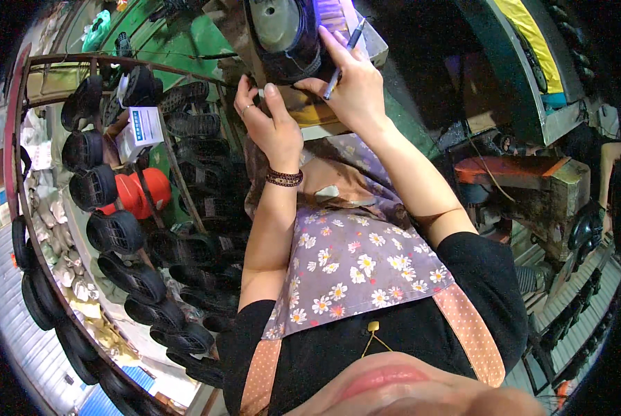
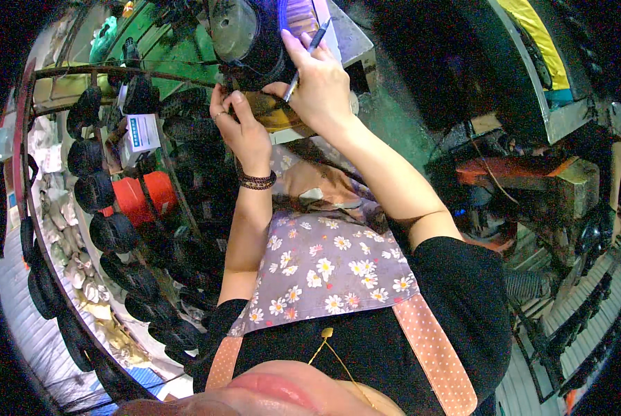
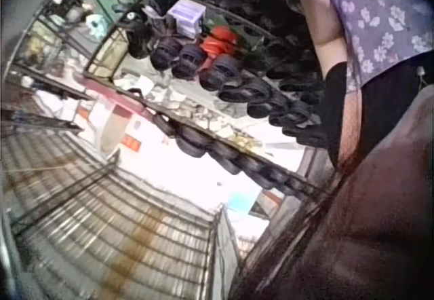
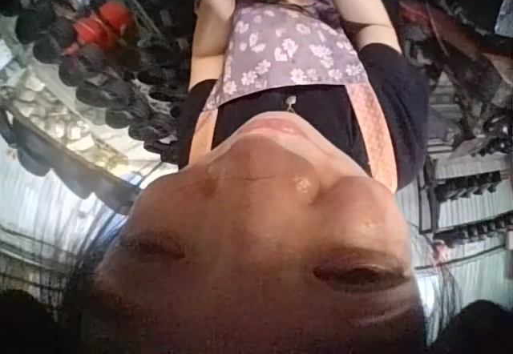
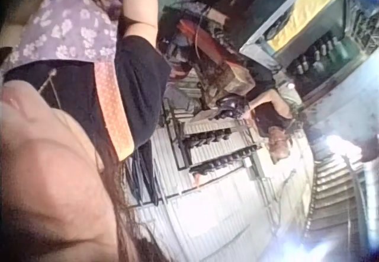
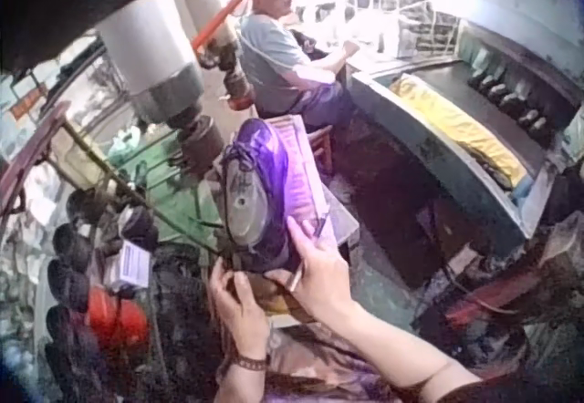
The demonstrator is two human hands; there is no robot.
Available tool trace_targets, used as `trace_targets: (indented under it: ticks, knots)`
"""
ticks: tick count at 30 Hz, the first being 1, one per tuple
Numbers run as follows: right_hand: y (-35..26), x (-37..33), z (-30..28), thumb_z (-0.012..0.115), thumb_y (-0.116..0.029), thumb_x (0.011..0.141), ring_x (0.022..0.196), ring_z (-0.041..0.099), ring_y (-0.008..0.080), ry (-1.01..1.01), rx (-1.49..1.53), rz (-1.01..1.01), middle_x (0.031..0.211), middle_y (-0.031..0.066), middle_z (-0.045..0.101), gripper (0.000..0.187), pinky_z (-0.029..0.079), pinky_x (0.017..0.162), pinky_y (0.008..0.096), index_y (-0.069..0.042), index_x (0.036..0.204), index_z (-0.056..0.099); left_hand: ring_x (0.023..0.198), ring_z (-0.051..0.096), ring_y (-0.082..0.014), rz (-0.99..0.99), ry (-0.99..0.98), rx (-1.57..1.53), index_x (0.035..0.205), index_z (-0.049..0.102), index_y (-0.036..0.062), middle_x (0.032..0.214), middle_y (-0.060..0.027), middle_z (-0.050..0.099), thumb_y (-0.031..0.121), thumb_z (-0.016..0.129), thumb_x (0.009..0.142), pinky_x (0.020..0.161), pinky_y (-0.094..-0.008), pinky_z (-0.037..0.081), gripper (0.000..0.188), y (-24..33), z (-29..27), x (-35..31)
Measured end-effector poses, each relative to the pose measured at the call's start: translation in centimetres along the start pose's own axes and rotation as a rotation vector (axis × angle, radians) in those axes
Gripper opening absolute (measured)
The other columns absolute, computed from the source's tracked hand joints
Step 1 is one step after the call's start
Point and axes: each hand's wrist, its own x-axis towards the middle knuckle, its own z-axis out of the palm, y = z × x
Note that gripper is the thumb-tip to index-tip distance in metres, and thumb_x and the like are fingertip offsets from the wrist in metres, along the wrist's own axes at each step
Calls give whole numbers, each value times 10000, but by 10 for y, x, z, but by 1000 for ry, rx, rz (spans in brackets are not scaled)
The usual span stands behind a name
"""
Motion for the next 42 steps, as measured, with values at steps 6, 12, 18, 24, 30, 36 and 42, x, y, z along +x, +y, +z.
trace_targets:
  ticks: [6, 12, 18, 24, 30, 36, 42]
  knots:
    - [18, -3, 6, 839, -346, 606, 1071, 579, 368, 106, 30, -94, 1195, 209, 592, 815, 495, 872, 419, -69, 1301, 516, 1040, 492, -332, 108, 45, 15, 1289, 423, -50, 1167, -230, 492, 259, 533, 943, 936, -429, 371, 476, -2, 6, -3]
    - [32, 0, 2, 805, -319, 720, 1021, 632, 323, 133, 315, -107, 1162, 207, 614, 712, 505, 860, 395, -74, 1314, 498, 1030, 489, -341, 79, 30, -7, 1280, 429, -57, 1153, -235, 499, 257, 538, 941, 933, -424, 370, 475, -3, 9, -2]
    - [28, -4, -9, 275, -523, 1000, 804, 570, 137, 434, 815, 141, 1054, 91, 616, 654, 447, 750, 264, 25, 1250, 531, 1038, 498, -296, -76, -19, -117, 1289, 425, -70, 1182, -214, 507, 309, 492, 969, 943, -398, 370, 501, 2, 7, 3]
    - [36, 22, -16, 342, -475, 1009, 856, 581, 115, 336, 956, 355, 974, 70, 656, 595, 455, 774, 257, 24, 1195, 608, 1103, 496, -226, -151, -271, -104, 1270, 448, -82, 1179, -147, 535, 311, 416, 999, 977, -320, 356, 478, -10, -12, 26]
    - [41, 52, -7, 621, -226, 902, 759, 626, 116, 412, 908, 285, 839, 65, 700, 266, 486, 691, 256, 9, 1005, 693, 1103, 493, -199, -216, -162, -140, 1353, 366, -39, 1255, -123, 494, 272, 417, 1015, 978, -320, 373, 462, 4, -20, 6]
    - [28, 49, -12, 605, -235, 907, 663, 608, 69, 463, 997, 297, 728, 37, 690, 257, 479, 618, 224, -10, 900, 727, 1114, 500, -211, -182, -222, -197, 1354, 367, -47, 1265, -127, 508, 258, 381, 1025, 980, -339, 385, 449, -10, -43, 0]
    - [19, 44, -20, 603, -226, 903, 666, 624, 81, 447, 1057, 352, 723, 53, 693, 259, 496, 629, 233, 0, 857, 720, 1113, 521, -243, -61, -255, 12, 1293, 467, -52, 1264, -146, 531, 255, 370, 1022, 986, -370, 392, 421, 6, -46, 1]
